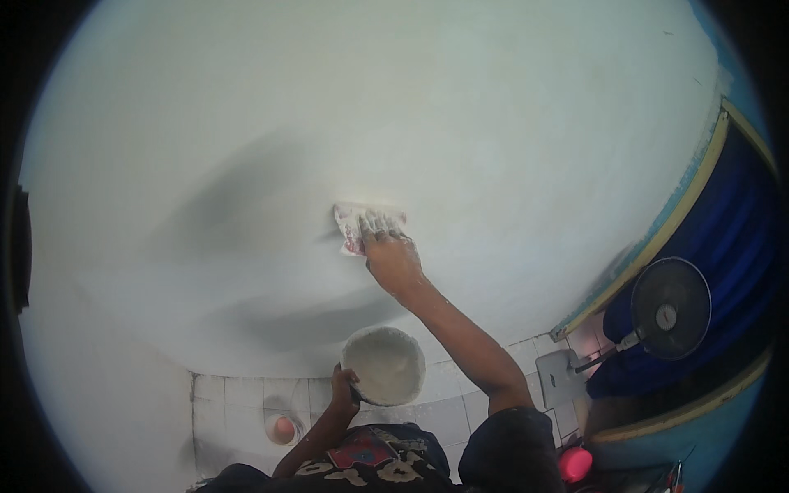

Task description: The person repeatedly scoops white paint from a bucket with a trowel and applies it to the ceiling in a tiled room. The camera is head-mounted and looks upward, showing the hands and tools clearly as the person works across the ceiling surface.

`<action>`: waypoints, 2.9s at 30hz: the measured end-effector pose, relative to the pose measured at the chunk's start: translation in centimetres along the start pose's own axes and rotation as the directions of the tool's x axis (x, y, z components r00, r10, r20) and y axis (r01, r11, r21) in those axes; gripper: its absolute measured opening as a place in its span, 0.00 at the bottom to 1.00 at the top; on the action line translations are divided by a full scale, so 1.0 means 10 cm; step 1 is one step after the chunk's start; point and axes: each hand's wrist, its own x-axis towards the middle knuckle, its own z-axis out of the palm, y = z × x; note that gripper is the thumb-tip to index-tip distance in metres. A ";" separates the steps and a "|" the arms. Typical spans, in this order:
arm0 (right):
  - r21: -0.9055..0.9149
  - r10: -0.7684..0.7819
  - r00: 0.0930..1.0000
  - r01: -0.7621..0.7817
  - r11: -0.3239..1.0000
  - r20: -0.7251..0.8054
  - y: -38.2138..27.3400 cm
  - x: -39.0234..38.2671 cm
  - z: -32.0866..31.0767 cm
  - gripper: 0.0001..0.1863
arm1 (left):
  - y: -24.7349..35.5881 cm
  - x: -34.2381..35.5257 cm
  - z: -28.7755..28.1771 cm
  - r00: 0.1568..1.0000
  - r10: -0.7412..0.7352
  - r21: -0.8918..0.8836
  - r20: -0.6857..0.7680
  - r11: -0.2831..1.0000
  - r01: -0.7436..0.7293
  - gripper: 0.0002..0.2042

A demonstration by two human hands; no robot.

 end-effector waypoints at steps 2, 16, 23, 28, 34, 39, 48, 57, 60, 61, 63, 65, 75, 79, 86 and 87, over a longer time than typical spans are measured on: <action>0.324 0.126 0.987 -0.152 0.934 0.099 -0.07 0.13 -0.12 0.23 | -0.02 -0.01 -0.04 1.000 0.008 -0.012 -0.006 1.000 -0.008 0.41; 0.653 0.437 0.796 -0.070 0.754 -0.420 0.28 1.29 -0.45 0.10 | 0.14 0.07 -0.13 0.995 0.022 -0.014 -0.095 1.000 -0.023 0.42; 0.627 0.515 0.536 0.036 0.778 -0.669 0.65 0.79 -0.78 0.15 | 0.09 0.10 -0.13 0.999 -0.019 0.049 -0.051 0.999 0.021 0.40; 0.094 0.110 0.543 -0.058 0.994 -0.832 0.21 0.93 -0.49 0.20 | 0.15 0.06 -0.27 0.998 -0.028 0.086 -0.047 0.996 0.032 0.41; 0.005 -0.005 0.770 0.011 1.000 -0.638 -0.16 0.83 0.46 0.26 | 0.23 0.12 -0.52 0.997 -0.004 0.037 -0.072 0.999 0.007 0.41; 0.047 0.017 0.837 0.011 0.999 -0.547 -0.61 0.20 1.14 0.28 | 0.40 0.17 -0.86 0.991 -0.017 0.089 -0.129 0.996 0.028 0.40; 0.772 0.372 0.904 -0.081 0.631 -0.209 -1.16 0.45 0.36 0.16 | 0.44 0.12 -1.04 0.991 -0.015 0.071 -0.137 0.997 0.025 0.40; 0.751 0.547 0.697 -0.018 0.660 -0.464 -0.71 1.07 0.35 0.08 | 0.57 0.08 -0.96 0.995 -0.061 0.079 -0.073 0.995 0.067 0.41; 0.741 0.599 0.602 -0.018 0.671 -0.528 -0.24 0.72 0.36 0.09 | 0.56 0.10 -0.97 0.997 -0.044 0.076 -0.059 0.996 0.049 0.41; 0.754 0.633 0.547 -0.005 0.657 -0.548 -0.04 0.62 0.30 0.10 | 0.48 0.08 -0.89 0.998 -0.029 0.071 -0.060 0.997 0.034 0.41; 0.708 0.600 0.532 -0.003 0.706 -0.597 0.07 0.48 0.08 0.13 | 0.48 0.07 -0.86 0.995 -0.041 0.105 -0.086 0.993 0.050 0.41; 0.613 0.548 0.552 -0.083 0.786 -0.628 -0.01 0.53 -0.15 0.18 | 0.48 0.05 -0.81 0.994 -0.049 0.125 -0.098 0.990 0.061 0.41; -0.069 0.137 0.923 -0.173 0.982 -0.359 -0.85 1.13 0.27 0.32 | 0.37 0.01 -0.72 0.991 -0.047 0.082 -0.129 0.995 0.058 0.43; -0.051 -0.004 0.959 -0.011 0.999 -0.285 -0.91 0.53 0.87 0.31 | 0.32 -0.05 -0.64 0.986 -0.030 0.053 -0.165 0.998 0.039 0.42; 0.239 0.221 0.962 -0.255 0.937 0.162 -0.84 0.24 0.66 0.32 | 0.24 -0.06 -0.64 0.983 -0.043 0.012 -0.179 0.999 0.046 0.42; 0.247 0.233 0.967 -0.251 0.936 0.101 -0.83 0.32 0.45 0.32 | 0.25 -0.09 -0.65 0.985 -0.033 0.018 -0.169 0.999 0.037 0.41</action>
